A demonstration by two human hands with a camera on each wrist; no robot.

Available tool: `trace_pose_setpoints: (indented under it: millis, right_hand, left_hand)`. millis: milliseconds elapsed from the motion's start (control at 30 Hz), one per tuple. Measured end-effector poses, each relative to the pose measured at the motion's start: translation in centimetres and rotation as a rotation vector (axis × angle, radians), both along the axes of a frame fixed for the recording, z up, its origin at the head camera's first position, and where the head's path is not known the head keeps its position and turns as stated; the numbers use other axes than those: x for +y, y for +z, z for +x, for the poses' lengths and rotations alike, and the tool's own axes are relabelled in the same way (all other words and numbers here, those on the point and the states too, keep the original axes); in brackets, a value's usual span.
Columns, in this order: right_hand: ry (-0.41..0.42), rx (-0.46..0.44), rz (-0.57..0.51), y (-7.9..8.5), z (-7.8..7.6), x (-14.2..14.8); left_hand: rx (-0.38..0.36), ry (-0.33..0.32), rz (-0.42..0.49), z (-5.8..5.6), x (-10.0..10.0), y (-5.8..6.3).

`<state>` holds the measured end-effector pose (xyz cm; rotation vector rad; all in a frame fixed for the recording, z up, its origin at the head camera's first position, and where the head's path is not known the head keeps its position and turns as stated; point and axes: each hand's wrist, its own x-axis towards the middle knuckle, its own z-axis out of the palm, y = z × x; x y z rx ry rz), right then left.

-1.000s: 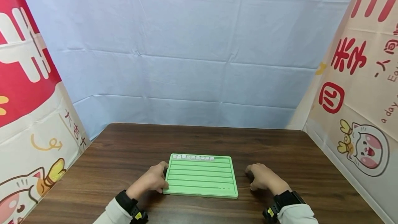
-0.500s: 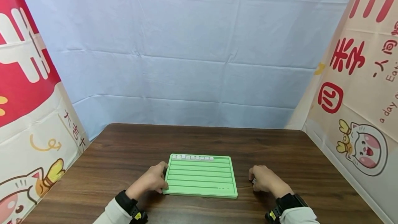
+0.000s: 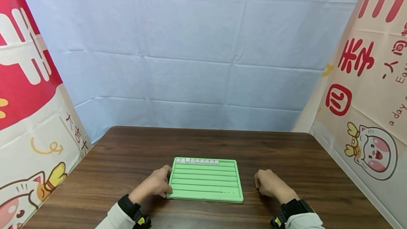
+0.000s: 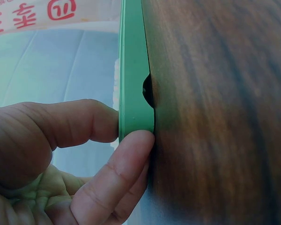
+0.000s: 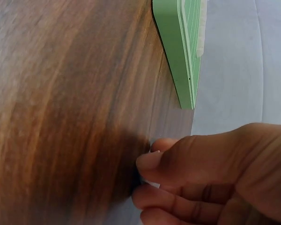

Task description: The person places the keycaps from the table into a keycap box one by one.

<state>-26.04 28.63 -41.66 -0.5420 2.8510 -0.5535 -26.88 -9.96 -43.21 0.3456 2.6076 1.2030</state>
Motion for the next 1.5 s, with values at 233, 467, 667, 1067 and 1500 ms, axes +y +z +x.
trace_pose_setpoints:
  millis: [233,467,667,1067,1500]
  right_hand:
    - [-0.014,0.005,0.022,0.3,0.0,0.0]
    - [0.001,0.024,0.018,1.8,0.0,0.1]
    - [0.031,0.094,0.028,3.3,0.3,0.2]
    - [0.003,0.088,0.032,3.8,0.4,0.3]
    - [0.01,0.06,-0.114,3.1,0.2,0.2]
  left_hand:
    - [-0.003,0.004,-0.001,0.1,0.0,0.1]
    - [-0.004,0.007,0.0,0.2,0.0,0.1]
    - [-0.002,0.005,0.003,0.2,0.0,0.1]
    - [-0.003,0.001,-0.005,0.4,0.0,0.4]
    - [-0.003,-0.002,0.001,0.5,-0.1,0.5]
